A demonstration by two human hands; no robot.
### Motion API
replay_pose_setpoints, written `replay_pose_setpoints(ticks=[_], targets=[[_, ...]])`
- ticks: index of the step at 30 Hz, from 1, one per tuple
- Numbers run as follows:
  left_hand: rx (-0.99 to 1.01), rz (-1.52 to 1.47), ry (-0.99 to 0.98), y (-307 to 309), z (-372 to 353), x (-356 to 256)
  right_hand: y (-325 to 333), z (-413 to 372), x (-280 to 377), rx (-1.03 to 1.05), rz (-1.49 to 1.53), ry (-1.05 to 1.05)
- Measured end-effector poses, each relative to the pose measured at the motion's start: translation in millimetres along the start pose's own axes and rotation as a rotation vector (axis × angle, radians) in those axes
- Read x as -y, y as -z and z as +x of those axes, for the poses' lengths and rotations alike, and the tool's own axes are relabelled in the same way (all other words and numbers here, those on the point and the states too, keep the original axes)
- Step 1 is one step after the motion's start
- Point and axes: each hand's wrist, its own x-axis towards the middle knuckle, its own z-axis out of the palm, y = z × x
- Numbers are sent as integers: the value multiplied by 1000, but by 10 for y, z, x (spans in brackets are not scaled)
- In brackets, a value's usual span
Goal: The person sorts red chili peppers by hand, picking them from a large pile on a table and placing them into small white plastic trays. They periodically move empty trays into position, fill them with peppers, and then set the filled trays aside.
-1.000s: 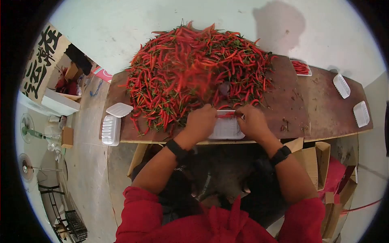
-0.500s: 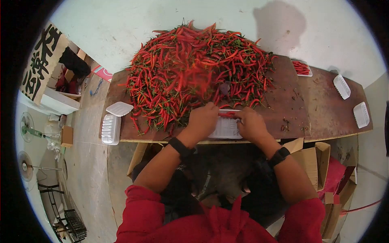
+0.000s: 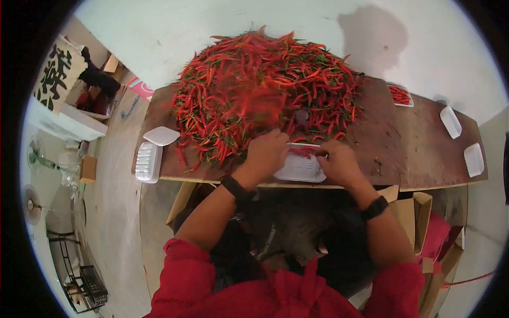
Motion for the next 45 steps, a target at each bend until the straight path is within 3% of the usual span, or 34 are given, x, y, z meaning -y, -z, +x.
replay_pose_setpoints(ticks=[5, 6, 7, 8, 9, 10, 14, 16, 18, 20, 22, 26, 45], targets=[[-23, -1, 60, 69, 26, 97, 1009, -200, 501, 169, 353, 67], [-1, 6, 104, 83, 27, 108, 1153, -376, 593, 25, 411, 208], [-15, 19, 139, 98, 36, 113, 1297, -677, 723, -53, 348, 193], [-9, 18, 155, 115, 46, 120, 1502, -591, 491, 272, 700, 771], [2, 15, 171, 123, 40, 139, 1529, -630, 510, 499, 815, 941], [-2, 26, 203, 106, 35, 160, 1516, -732, 630, 609, 843, 967], [-91, 27, 93, 22, 79, 195, 1320, -989, 740, 745, 856, 851], [-95, 0, 74, -65, 124, 230, 1255, -1075, 678, 711, 786, 709], [-91, 85, -98, -215, 150, 270, 1141, -1147, 611, 652, 675, 518], [-85, 13, -20, -74, 155, 94, 986, -1199, 535, 584, 564, 325], [0, 126, -24, -95, 228, 77, 798, -1241, 442, 526, 475, 159], [73, 133, -6, -111, 279, -18, 487, -1329, 249, 442, 369, -42], [212, 207, 19, -149, 417, -43, 28, -1462, 64, 333, 313, -226]])
